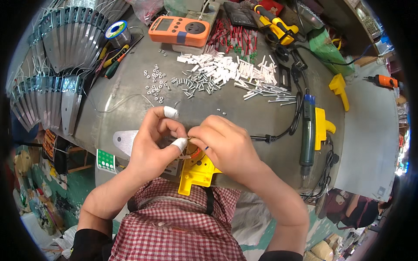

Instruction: The person assembles a handheld power tool by routing wires inside, attaching plastic casing components to the metal blade assembly, and fastening the housing together using an electric screwdriver.

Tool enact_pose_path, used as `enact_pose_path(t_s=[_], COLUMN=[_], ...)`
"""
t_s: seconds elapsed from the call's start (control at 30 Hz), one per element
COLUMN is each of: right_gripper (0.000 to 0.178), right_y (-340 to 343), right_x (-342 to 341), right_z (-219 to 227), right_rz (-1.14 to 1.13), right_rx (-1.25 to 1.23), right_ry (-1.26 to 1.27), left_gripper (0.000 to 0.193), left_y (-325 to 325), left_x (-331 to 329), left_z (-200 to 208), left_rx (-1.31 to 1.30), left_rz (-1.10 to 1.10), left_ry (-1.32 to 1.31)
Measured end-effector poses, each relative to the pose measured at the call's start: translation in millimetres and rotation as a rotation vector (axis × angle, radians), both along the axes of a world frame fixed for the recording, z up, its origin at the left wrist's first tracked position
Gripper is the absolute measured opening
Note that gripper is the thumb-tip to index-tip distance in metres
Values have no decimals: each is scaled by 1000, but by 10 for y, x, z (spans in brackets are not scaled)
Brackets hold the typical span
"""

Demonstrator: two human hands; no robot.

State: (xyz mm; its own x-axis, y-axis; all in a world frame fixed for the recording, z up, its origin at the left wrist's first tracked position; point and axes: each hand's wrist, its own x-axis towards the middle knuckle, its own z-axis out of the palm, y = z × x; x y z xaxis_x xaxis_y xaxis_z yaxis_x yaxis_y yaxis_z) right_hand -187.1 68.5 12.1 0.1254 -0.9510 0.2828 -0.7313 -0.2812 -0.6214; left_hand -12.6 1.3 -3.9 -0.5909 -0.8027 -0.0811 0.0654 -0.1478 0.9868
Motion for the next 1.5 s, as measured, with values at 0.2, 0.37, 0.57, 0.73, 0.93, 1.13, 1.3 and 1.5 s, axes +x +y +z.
enact_pose_path(t_s=[0.2, 0.37, 0.57, 0.73, 0.93, 1.13, 1.3, 1.5], right_gripper=[13, 14, 14, 14, 13, 14, 13, 16], right_y=[-77, -35, -20, 23, 213, 214, 217, 291], right_x=[-69, -31, -60, -185, -147, -163, -182, -160], right_z=[96, 8, -14, 0, 35, -41, -6, -13], right_rz=[69, 88, -108, -177, -131, -187, -173, -137], right_rx=[621, 2, 357, 412, 142, 130, 169, 146], right_ry=[-523, 84, -456, -631, -535, -655, -650, -702], left_gripper=[45, 42, 34, 34, 33, 53, 51, 30], left_y=[-10, -13, -95, 33, -74, -39, 156, 46], left_x=[67, 42, 276, 257, 77, 135, 185, 0], left_z=[-98, 0, 263, 542, 644, 674, 827, 704], left_rx=[-802, -88, -1146, -1448, -1413, -1247, -1213, -1418], left_rz=[-1, -47, -86, -281, -365, -329, -374, -368], left_ry=[-213, -51, -285, -421, -544, -578, -713, -599])
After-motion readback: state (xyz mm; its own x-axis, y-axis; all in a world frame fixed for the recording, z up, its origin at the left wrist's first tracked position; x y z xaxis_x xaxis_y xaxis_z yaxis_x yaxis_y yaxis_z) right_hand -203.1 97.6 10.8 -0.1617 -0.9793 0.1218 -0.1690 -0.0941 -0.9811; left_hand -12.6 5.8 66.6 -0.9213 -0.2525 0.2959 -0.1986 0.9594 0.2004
